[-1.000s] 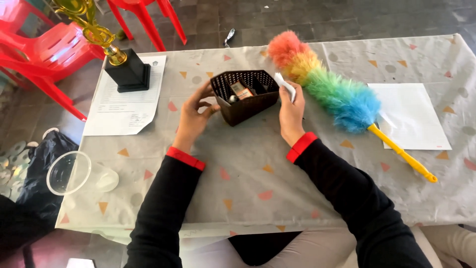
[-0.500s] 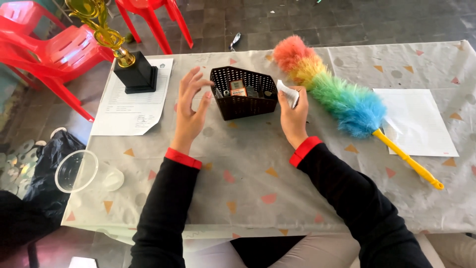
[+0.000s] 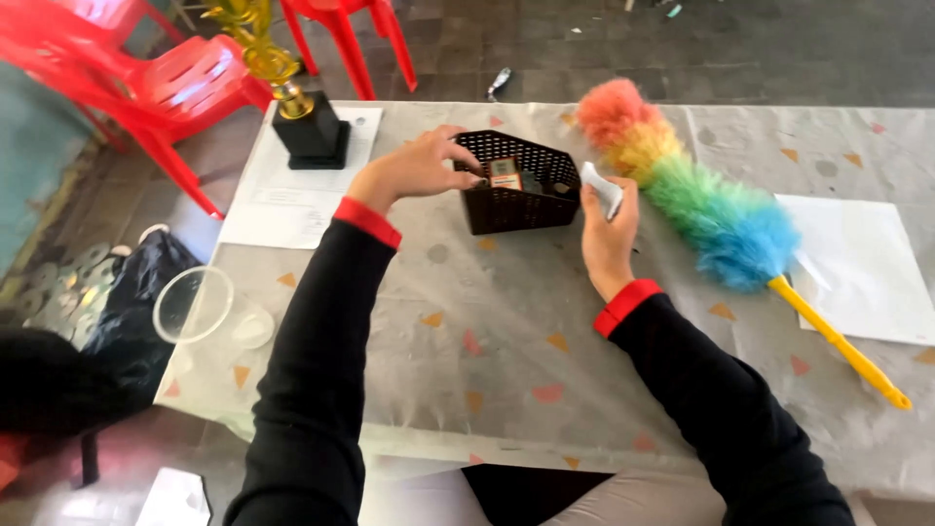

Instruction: Cleaning a marker with a tissue and organizing it along with other stationery into a desk caddy.

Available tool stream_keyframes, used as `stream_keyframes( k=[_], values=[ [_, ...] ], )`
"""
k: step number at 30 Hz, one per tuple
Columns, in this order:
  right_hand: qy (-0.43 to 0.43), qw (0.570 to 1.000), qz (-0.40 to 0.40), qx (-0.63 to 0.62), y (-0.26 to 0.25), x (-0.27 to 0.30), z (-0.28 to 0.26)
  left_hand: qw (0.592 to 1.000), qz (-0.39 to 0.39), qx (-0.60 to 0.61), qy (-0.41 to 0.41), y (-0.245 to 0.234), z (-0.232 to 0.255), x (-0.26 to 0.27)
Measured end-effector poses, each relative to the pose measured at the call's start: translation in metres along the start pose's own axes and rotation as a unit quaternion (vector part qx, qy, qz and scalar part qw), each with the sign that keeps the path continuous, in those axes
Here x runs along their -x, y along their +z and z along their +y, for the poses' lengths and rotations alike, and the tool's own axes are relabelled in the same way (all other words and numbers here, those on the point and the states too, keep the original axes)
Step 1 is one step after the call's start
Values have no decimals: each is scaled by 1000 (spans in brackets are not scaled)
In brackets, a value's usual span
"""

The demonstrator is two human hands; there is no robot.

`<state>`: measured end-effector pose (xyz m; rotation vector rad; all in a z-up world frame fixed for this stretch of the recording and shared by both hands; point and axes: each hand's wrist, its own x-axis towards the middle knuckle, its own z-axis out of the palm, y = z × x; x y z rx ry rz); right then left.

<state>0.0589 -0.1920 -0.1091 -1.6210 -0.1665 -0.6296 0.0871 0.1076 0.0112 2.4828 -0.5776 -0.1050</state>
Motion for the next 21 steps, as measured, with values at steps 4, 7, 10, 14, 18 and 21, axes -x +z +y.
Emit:
stream_keyframes(
  k=[4, 7, 10, 14, 18, 21],
  values=[
    [-2, 1000, 3, 18, -1, -2, 6, 993, -80, -78, -26, 0, -6, -23],
    [11, 1000, 5, 2, 0, -4, 6, 987, -72, -117, -82, -11, 32, -17],
    [25, 999, -11, -30, 0, -2, 0, 986, -46, -133, -88, -6, 33, -27],
    [28, 1000, -7, -5, 1, -3, 3, 985, 15, -152, -77, -2, 43, -15],
    [21, 1000, -4, 8, 1, -4, 7, 974, 111, -190, -42, 0, 50, 2],
    [15, 1000, 5, 10, 1, -4, 9, 970, 162, -180, 14, 2, 39, 9]
  ],
)
